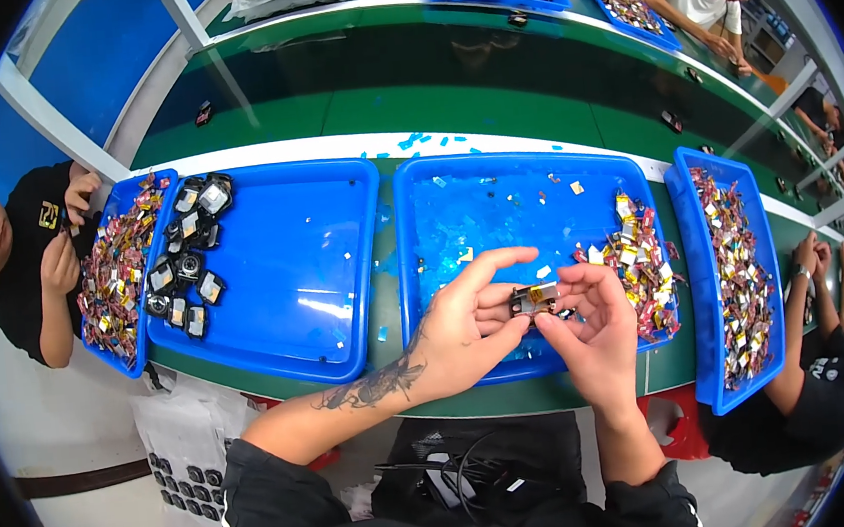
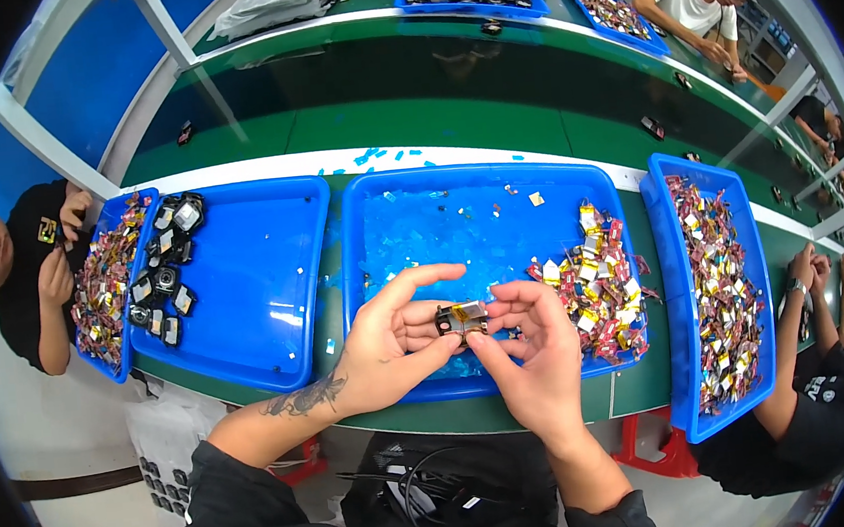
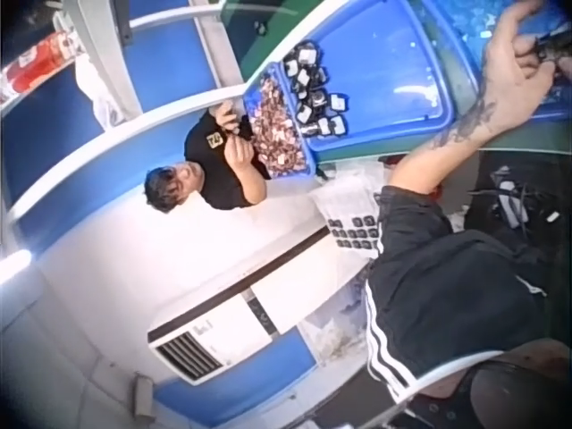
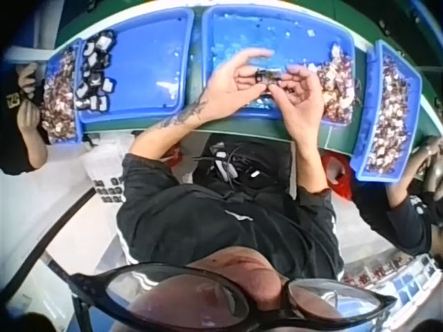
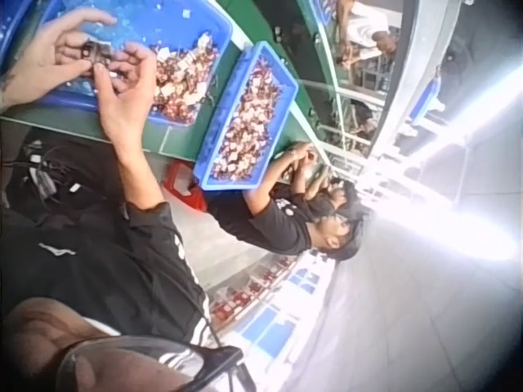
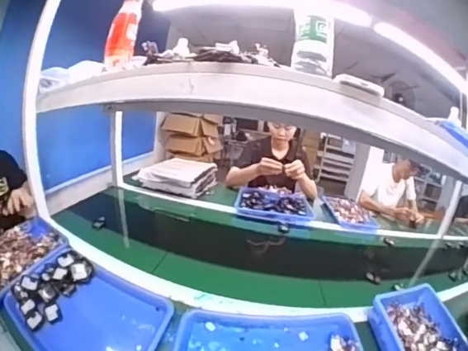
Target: Assembling small electronic components, specifically inserting small chips or parts into a larger casing.
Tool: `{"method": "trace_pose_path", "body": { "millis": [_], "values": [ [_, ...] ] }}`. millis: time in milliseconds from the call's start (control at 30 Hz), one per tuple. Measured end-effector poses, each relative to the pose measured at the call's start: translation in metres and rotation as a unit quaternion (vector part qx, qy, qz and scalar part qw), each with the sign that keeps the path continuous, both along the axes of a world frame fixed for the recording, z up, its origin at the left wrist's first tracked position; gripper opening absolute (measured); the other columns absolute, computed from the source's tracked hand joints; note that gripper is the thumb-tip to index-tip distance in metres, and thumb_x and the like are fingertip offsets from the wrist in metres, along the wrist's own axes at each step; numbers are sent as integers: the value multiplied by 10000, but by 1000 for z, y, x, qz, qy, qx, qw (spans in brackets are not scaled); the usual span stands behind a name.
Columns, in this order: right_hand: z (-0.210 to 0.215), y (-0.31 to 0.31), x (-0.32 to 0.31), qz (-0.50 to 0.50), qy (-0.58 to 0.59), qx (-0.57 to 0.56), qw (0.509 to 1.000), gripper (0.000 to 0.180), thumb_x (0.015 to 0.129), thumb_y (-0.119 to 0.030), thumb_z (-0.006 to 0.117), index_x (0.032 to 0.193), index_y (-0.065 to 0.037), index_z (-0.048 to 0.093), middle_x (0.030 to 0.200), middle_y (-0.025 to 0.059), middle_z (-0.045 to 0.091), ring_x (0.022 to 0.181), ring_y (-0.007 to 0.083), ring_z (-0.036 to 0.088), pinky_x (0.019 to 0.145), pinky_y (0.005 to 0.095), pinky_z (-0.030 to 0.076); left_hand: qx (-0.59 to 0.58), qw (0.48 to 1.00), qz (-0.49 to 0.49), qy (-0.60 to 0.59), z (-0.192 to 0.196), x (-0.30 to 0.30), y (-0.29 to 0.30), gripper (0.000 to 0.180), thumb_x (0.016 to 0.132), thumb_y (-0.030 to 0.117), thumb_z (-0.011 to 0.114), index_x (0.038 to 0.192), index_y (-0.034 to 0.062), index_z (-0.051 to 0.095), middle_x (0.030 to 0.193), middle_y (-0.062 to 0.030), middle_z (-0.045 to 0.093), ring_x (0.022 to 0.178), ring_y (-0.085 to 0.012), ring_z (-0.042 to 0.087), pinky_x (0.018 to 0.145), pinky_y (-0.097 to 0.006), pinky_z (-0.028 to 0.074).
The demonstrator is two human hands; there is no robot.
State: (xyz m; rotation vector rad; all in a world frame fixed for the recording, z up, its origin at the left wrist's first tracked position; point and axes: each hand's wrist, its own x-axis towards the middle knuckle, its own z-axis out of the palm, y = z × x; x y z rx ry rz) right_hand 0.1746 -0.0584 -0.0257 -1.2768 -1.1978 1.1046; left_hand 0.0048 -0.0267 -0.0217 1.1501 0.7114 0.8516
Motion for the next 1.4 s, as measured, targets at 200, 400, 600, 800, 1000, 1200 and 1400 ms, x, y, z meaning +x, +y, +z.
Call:
{"method": "trace_pose_path", "body": {
  "millis": [200, 400, 600, 800, 1000, 1200, 1400],
  "values": [
    [2, 8, -9, 24, -13, 21, 999, 407, 795, 107, 671, 1148, -1, 500, 967, 46, 565, 858, 86, 578, 709, 193, 507, -28, 999, 21, -36, -10, -4, 5, 556, 864, -80, 579, 1365, 62, 386, 1187, -162, 620, 1018, -144, 631, 859, -264, 525],
    [23, 77, 10, 100, -47, 19, 994, 413, 782, 96, 658, 1149, -4, 496, 846, 36, 610, 771, 90, 607, 689, 210, 493, 301, 926, 213, 85, 49, -52, -13, 453, 807, -36, 690, 1231, -28, 532, 1275, -185, 555, 949, -213, 680, 798, -305, 546],
    [-7, 268, 27, 23, -155, -106, 982, 529, 650, 7, 838, 1091, 7, 545, 901, 111, 661, 753, 164, 644, 652, 266, 527, 426, 796, 423, 78, 157, -66, -116, 124, 859, 165, 586, 900, 104, 485, 837, -61, 582, 655, -236, 576, 546, -296, 476],
    [-35, 302, 50, 15, -299, -85, 950, 385, 721, -107, 836, 1008, -55, 585, 826, 41, 671, 671, 104, 598, 582, 253, 465, 592, 789, 139, 87, 172, -151, -96, 72, 847, 142, 599, 846, 111, 534, 822, -39, 611, 684, -230, 596, 573, -284, 474],
    [-47, 295, 85, -22, -283, -92, 955, 553, 670, -106, 843, 1139, 11, 573, 881, 76, 650, 740, 150, 596, 640, 279, 457, 488, 600, 510, 376, 137, -176, -93, 45, 770, 17, 615, 757, 9, 657, 754, -81, 671, 684, -165, 652, 636, -275, 507],
    [15, 255, 99, 22, -250, -23, 968, 355, 848, -144, 699, 1163, -34, 579, 719, 0, 569, 633, 70, 525, 527, 232, 402, 311, 546, 268, 730, 31, -248, -17, 272, 820, 269, 695, 1017, 83, 672, 1030, -136, 662, 919, -361, 632, 791, -437, 512],
    [85, 155, 78, 0, -357, 188, 915, 213, 801, -95, 690, 984, 11, 663, 797, 115, 670, 757, 183, 654, 703, 311, 515, 298, 568, 263, 721, 4, -257, -30, 393, 694, 150, 787, 1033, 49, 615, 1095, -153, 546, 1041, -349, 546, 882, -429, 472]
  ]
}}
